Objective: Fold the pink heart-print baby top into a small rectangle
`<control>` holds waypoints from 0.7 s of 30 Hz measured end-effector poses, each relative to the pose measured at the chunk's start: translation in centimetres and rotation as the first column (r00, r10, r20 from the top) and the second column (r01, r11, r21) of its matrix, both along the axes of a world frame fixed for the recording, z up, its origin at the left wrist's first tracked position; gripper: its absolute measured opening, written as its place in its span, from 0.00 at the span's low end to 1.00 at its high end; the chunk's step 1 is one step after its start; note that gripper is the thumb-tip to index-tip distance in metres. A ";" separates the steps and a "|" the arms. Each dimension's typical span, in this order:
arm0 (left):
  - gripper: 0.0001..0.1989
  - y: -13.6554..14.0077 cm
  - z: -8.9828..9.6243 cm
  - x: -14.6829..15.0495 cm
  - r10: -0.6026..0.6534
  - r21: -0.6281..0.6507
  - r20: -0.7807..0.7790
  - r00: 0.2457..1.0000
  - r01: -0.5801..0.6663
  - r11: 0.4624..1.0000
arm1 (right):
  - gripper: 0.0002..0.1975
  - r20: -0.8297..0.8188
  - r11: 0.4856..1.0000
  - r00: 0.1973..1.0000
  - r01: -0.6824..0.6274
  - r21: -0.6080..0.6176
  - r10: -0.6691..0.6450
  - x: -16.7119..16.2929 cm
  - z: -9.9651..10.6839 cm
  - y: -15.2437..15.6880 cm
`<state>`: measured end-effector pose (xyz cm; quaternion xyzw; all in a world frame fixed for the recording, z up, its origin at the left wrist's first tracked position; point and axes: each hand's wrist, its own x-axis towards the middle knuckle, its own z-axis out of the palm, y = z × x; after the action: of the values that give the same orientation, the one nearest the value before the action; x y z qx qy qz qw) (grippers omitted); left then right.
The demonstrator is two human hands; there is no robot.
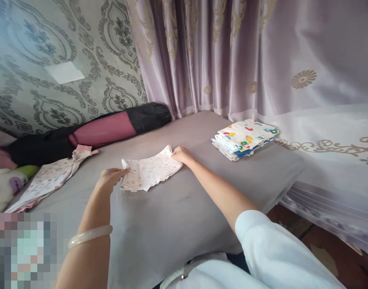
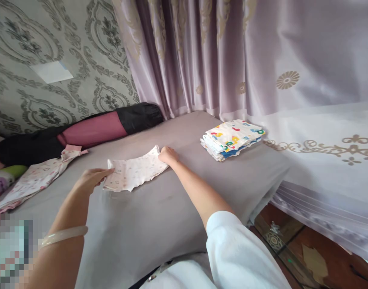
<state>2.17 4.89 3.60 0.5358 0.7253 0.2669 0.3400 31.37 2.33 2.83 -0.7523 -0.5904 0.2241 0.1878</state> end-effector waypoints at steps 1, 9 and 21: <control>0.19 -0.1 0.5 0.3 -0.012 0.022 0.011 1.000 0.012 1.000 | 0.08 -0.002 1.000 1.000 -0.010 0.012 0.010 0.2 0.4 -0.1; 0.12 -1.2 5.0 5.2 -0.117 0.071 0.226 0.967 0.104 0.992 | 0.06 -0.118 0.988 0.987 0.117 0.101 -0.105 5.7 5.0 -1.1; 0.12 -2.5 7.0 17.7 -0.328 0.173 0.485 0.811 0.279 0.945 | 0.04 -0.447 0.876 0.824 0.456 0.158 -0.348 14.9 11.9 -7.1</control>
<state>19.91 2.41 10.57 0.5706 0.5017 0.3745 0.5315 46.28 -4.76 14.76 -0.7663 -0.3890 0.2510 0.4454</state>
